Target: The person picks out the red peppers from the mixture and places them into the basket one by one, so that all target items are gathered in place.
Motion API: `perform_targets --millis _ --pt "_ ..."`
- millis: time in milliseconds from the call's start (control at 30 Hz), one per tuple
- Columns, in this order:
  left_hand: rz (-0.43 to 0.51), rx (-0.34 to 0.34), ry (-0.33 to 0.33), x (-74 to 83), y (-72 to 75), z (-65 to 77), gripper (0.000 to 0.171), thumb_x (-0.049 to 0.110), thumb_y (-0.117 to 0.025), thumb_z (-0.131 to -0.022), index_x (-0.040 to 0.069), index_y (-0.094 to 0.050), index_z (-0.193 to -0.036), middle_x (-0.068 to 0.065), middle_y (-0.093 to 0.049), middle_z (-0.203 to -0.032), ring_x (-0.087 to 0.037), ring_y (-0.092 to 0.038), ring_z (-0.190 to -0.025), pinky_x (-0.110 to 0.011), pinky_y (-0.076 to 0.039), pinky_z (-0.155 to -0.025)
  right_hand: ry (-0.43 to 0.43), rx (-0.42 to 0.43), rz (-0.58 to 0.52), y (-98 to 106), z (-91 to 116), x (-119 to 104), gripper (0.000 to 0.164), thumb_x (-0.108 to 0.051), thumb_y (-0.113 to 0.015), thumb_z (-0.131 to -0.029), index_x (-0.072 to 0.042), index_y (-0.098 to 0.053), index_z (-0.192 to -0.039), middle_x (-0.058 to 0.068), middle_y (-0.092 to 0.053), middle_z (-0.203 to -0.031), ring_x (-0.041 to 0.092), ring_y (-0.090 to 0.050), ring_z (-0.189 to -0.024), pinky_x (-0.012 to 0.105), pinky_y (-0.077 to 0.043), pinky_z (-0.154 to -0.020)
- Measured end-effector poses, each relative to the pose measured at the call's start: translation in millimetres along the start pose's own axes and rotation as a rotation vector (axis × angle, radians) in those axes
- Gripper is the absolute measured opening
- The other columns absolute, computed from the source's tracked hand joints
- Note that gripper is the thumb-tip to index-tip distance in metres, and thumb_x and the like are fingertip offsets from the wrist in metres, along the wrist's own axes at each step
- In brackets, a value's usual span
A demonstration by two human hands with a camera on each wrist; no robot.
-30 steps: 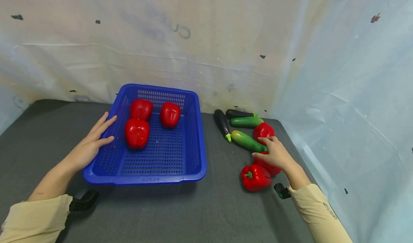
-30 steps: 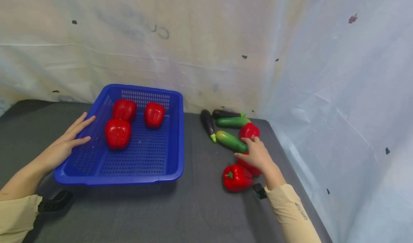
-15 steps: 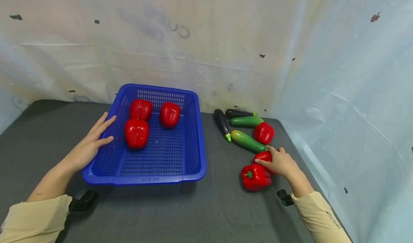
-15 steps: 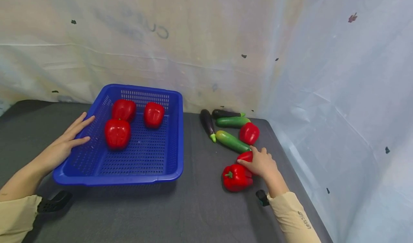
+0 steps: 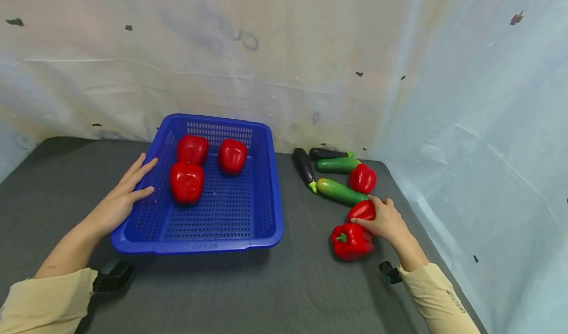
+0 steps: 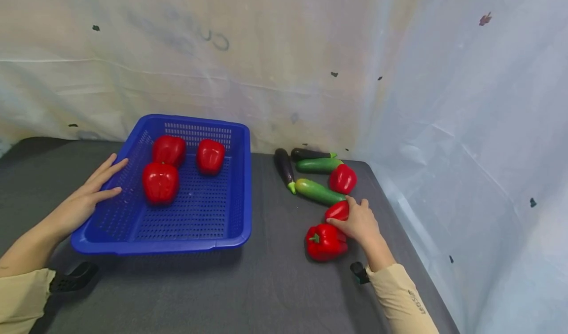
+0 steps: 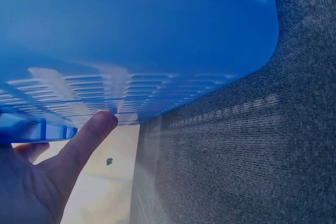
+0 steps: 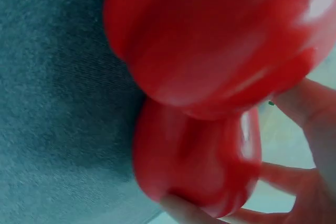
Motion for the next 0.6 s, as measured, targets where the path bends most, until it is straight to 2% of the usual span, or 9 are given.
perform_targets --millis 200,400,600 --pt "0.02 0.0 -0.021 -1.2 1.0 -0.8 0.059 0.015 -0.034 -0.104 0.008 -0.004 -0.154 -0.01 0.024 -0.158 -0.046 0.027 -0.139 -0.077 0.014 -0.098 0.05 0.052 -0.075 -0.8 -3.1 0.5 0.082 -0.027 -0.076 -0.079 0.003 -0.035 -0.144 0.035 -0.034 -0.131 0.052 -0.048 -0.111 0.056 -0.05 -0.085" --pt "0.026 -0.006 -0.019 -4.2 1.4 -2.3 0.059 0.018 -0.034 -0.104 0.011 -0.004 -0.155 -0.006 0.025 -0.158 -0.044 0.028 -0.139 -0.077 0.013 -0.097 0.068 0.103 -0.081 2.7 -5.0 2.9 0.082 -0.024 -0.08 -0.074 0.0 -0.039 -0.141 0.028 -0.034 -0.119 0.047 -0.05 -0.102 0.052 -0.051 -0.079" --pt "0.041 -0.009 -0.022 -6.9 2.0 -2.3 0.059 0.018 -0.033 -0.104 0.012 -0.003 -0.155 -0.005 0.026 -0.158 -0.044 0.029 -0.139 -0.077 0.015 -0.097 0.194 0.128 -0.062 1.1 -8.5 -1.5 0.084 -0.021 -0.082 -0.072 -0.001 -0.041 -0.142 0.026 -0.035 -0.12 0.044 -0.047 -0.107 0.052 -0.051 -0.081"
Point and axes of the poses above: each hand's wrist, its own z-axis away from the middle knuckle, its own y-axis out of the back of the hand, x = y × z, the point moved 7 cm from there along -z, towards the middle knuckle
